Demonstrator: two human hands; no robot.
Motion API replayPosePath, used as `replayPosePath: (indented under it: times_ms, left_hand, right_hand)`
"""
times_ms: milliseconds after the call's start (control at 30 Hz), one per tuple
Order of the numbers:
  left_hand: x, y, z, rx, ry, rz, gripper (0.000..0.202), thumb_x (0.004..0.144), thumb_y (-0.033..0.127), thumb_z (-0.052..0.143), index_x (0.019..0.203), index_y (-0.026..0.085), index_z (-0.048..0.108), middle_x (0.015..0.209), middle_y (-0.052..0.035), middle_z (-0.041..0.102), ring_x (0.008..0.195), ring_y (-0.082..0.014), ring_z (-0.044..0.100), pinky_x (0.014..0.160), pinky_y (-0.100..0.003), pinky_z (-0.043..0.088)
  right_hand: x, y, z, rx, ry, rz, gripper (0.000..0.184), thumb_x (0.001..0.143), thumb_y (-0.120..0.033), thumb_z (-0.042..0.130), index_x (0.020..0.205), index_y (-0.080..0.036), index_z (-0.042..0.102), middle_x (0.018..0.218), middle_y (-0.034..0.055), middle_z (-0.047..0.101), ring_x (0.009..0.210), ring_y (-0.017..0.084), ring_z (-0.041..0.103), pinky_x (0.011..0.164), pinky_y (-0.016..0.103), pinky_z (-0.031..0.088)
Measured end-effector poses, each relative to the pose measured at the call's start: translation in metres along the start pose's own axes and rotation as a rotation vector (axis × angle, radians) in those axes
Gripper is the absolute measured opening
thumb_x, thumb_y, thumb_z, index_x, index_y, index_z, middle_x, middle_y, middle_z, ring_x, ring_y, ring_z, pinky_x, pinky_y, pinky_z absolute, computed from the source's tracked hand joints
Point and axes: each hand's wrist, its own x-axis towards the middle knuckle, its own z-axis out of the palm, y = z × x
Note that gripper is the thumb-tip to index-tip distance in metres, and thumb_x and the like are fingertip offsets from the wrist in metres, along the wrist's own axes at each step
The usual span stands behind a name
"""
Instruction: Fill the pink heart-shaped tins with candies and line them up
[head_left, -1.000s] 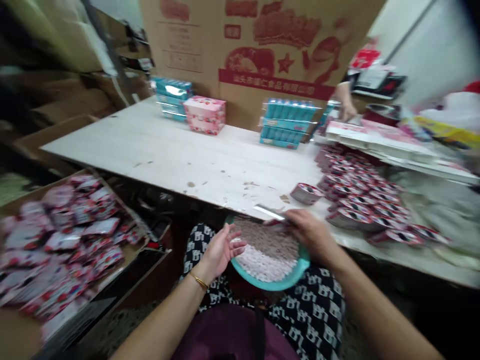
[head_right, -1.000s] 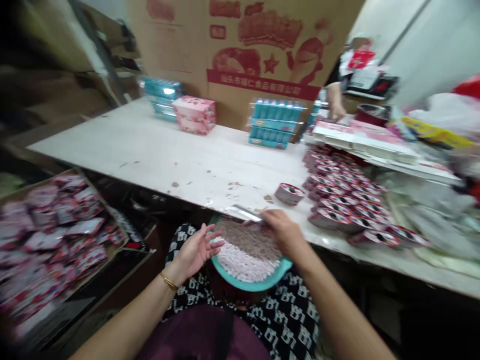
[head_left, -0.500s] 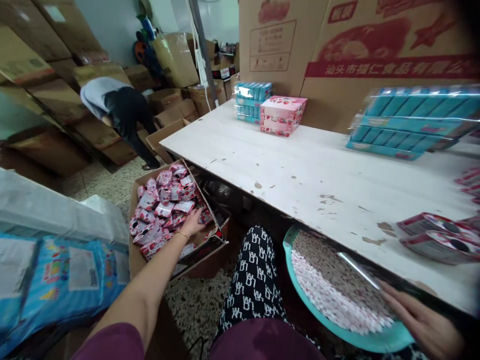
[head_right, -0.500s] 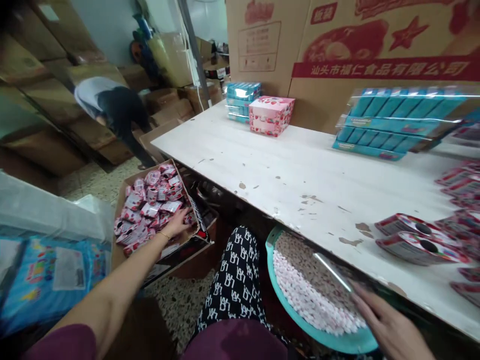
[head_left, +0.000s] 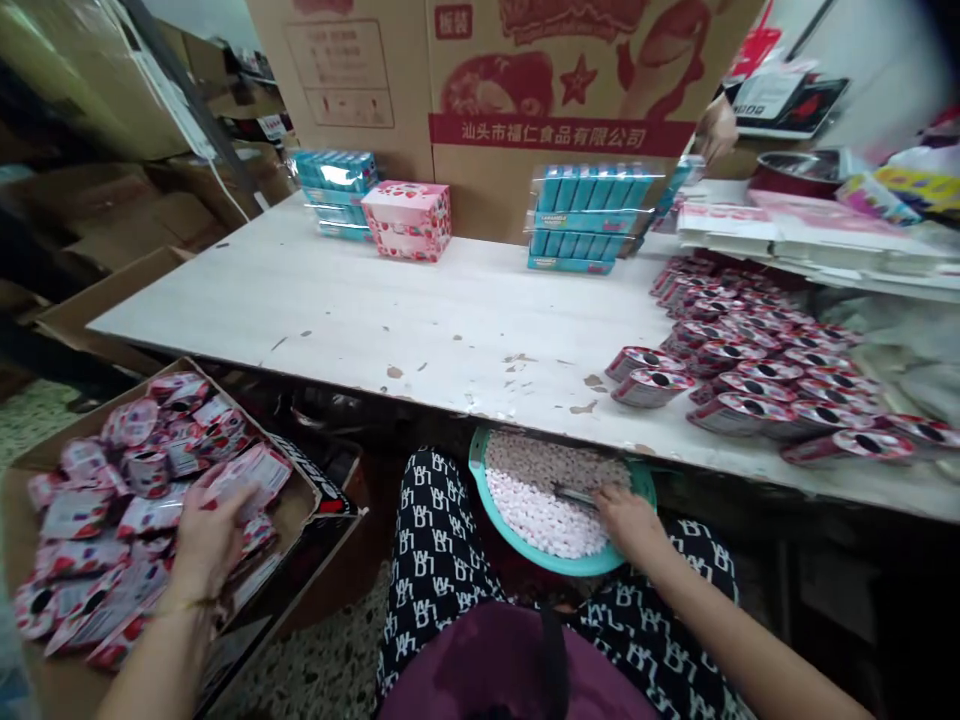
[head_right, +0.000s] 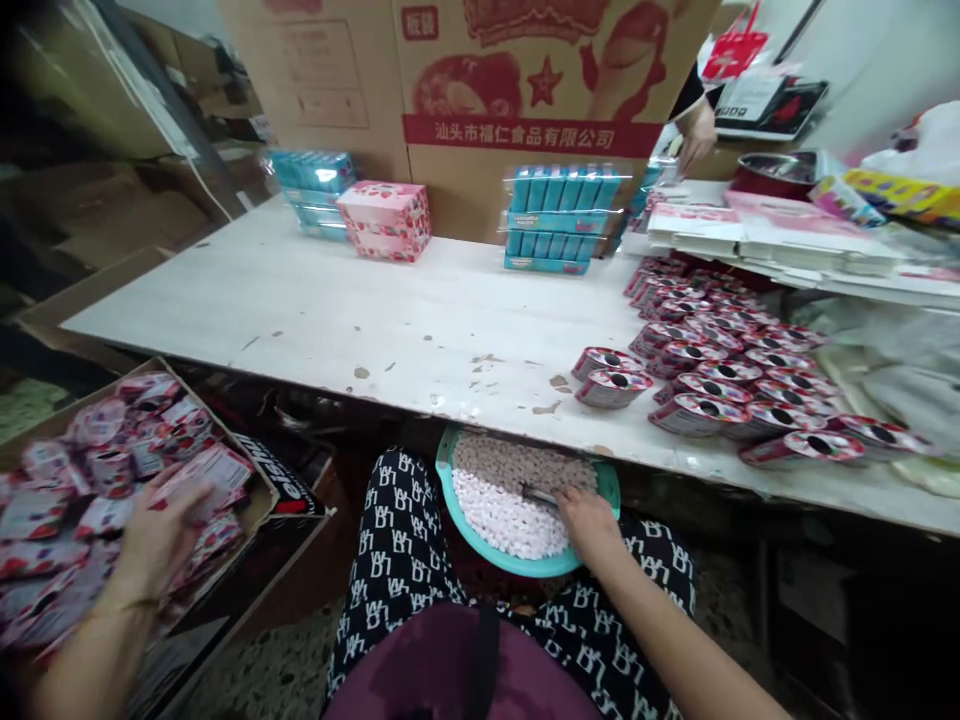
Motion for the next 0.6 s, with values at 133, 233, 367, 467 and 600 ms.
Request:
replayPosePath:
  times_ms: [133,233,367,467,600]
  left_hand:
    - [-0.087,0.054,0.034,-0.514,-0.433,-0.042,0.049,0.059,0.017,0.067,0.106,0.020,0.054,0.105,-0.0039,0.062,0.091,-0.0210,0.058,0.079,-0.032,0.048]
    - [-0.141,0.085,0.091,-0.529,-0.689,-0.044,0.049,0.051,0.010,0.072,0.098,0.017,0.060,0.101,-0.0081,0.063,0.091,-0.0198,0.058,0.084,-0.029,0.044]
    - [-0.170,0.095,0.153,-0.615,-0.754,-0.103,0.046,0.048,0.007,0.073,0.092,0.016,0.062,0.096,-0.0071,0.064,0.087,-0.0167,0.059,0.078,-0.024,0.046]
    - [-0.176,0.095,0.182,-0.745,-0.757,-0.314,0.042,0.054,0.009,0.071,0.094,0.015,0.060,0.092,-0.0074,0.065,0.078,-0.0157,0.060,0.069,-0.024,0.049]
    - [-0.185,0.106,0.215,-0.974,-0.779,-0.736,0.024,0.070,0.017,0.060,0.095,0.014,0.059,0.087,-0.0080,0.065,0.071,-0.0156,0.062,0.062,-0.027,0.051]
  right_hand:
    - [0.030,-0.034,0.028,0.228,-0.026,0.125,0.031,0.081,-0.019,0.038,0.103,-0.017,0.059,0.092,0.0109,0.064,0.087,0.020,0.058,0.076,0.030,0.040]
    - [0.039,-0.044,0.039,0.308,-0.006,0.151,0.032,0.080,-0.022,0.040,0.108,-0.019,0.056,0.094,0.0084,0.064,0.089,0.019,0.058,0.075,0.029,0.041]
    - [0.032,-0.028,0.033,0.444,0.032,0.133,0.032,0.081,-0.028,0.041,0.107,-0.018,0.057,0.097,0.0069,0.063,0.091,0.018,0.057,0.076,0.027,0.042]
    - [0.019,-0.008,0.013,0.529,0.079,0.090,0.034,0.080,-0.027,0.043,0.111,-0.018,0.054,0.103,0.0054,0.060,0.096,0.016,0.054,0.080,0.025,0.040]
    - [-0.002,0.016,-0.028,0.617,0.107,0.001,0.034,0.079,-0.025,0.045,0.111,-0.018,0.055,0.097,0.0062,0.060,0.093,0.017,0.054,0.080,0.027,0.040]
